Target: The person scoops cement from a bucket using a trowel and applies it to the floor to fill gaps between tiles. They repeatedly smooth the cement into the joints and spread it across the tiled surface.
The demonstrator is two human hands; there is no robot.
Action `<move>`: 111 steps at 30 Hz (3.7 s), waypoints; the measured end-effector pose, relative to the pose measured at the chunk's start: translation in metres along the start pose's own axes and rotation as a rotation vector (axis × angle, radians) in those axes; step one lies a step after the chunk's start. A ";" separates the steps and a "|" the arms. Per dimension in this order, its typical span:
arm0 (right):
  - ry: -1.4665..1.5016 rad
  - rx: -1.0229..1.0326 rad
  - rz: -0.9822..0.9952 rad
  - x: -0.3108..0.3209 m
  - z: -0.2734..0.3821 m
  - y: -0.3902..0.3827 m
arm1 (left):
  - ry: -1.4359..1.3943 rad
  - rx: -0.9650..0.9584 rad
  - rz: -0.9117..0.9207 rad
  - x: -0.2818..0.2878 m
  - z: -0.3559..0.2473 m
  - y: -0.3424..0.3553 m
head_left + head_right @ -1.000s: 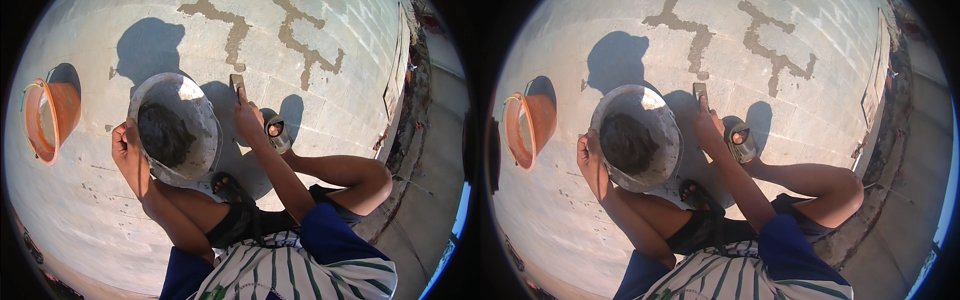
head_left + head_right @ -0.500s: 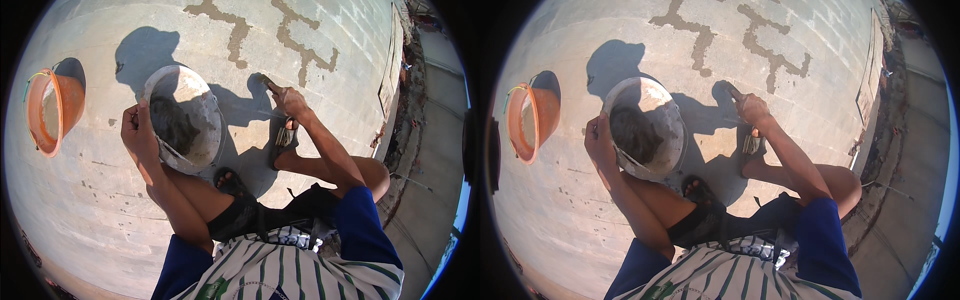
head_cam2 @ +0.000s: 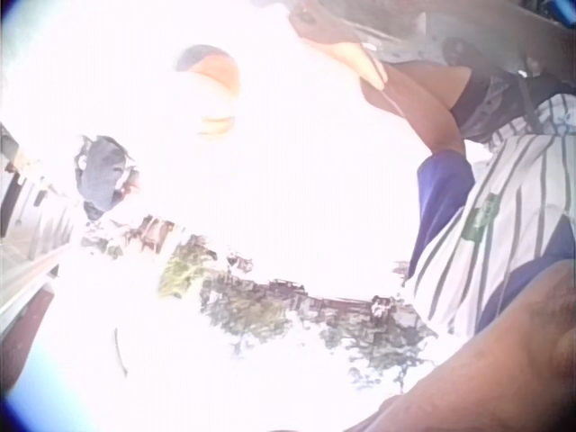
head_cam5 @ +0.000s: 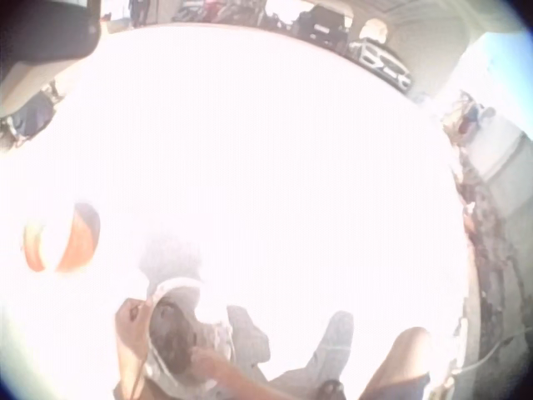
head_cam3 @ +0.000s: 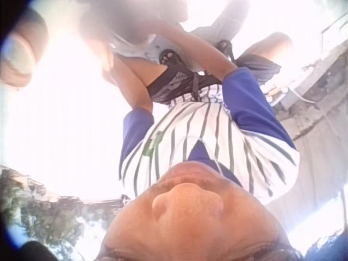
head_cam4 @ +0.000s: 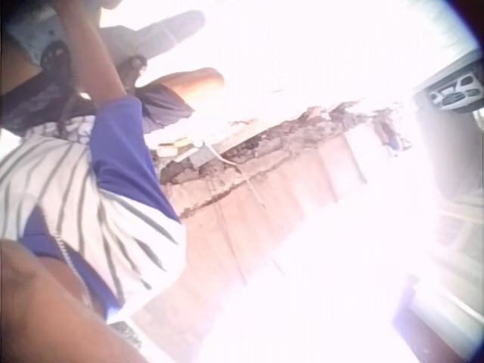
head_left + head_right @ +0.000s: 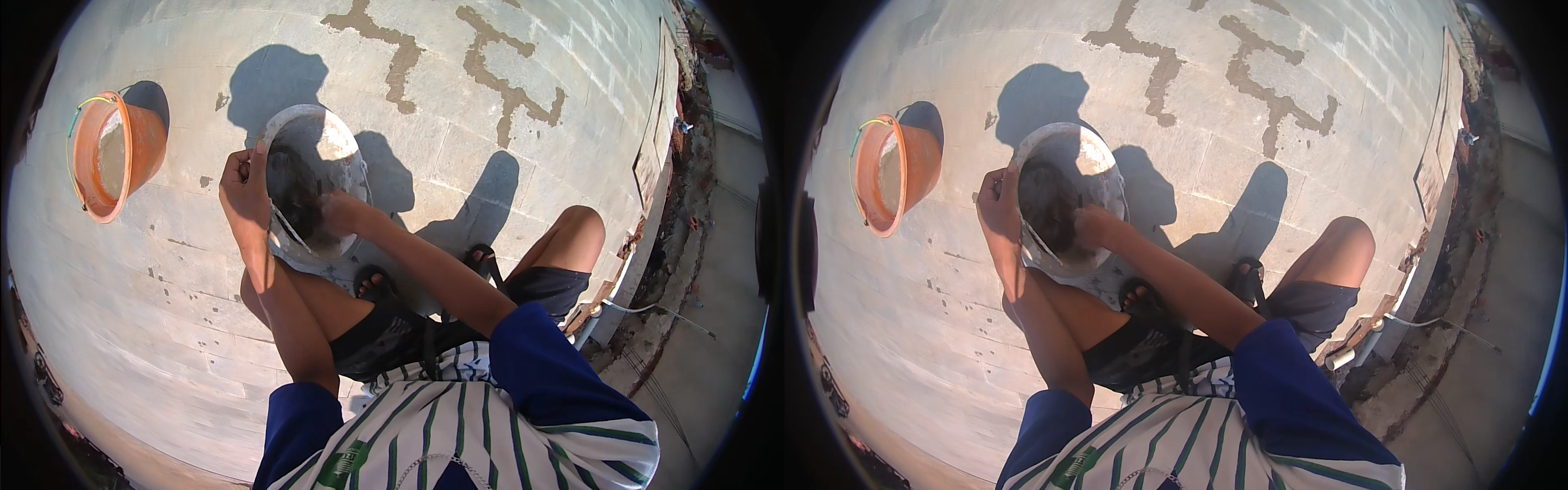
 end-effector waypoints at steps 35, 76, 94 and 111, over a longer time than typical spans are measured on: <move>0.146 -0.854 -0.725 0.014 -0.097 -0.121 | -0.045 0.012 -0.015 -0.025 0.005 0.005; 0.329 -0.136 0.453 0.050 -0.043 -0.027 | 0.172 -0.003 0.088 -0.019 -0.008 -0.013; 0.887 -0.602 -0.828 0.040 -0.113 -0.195 | 0.161 -0.013 0.043 -0.018 -0.009 -0.014; 0.094 -0.927 -0.579 0.041 -0.106 -0.161 | 0.204 -0.024 0.034 -0.018 -0.011 -0.019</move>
Point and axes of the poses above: each hand's wrist, its own y-axis towards the middle knuckle, its own x-axis out of the back of the hand, z = x × y, the point moved 2 cm from there along y, towards the middle knuckle, and after that the axes turned 10 degrees about x, right-handed, at the moved point
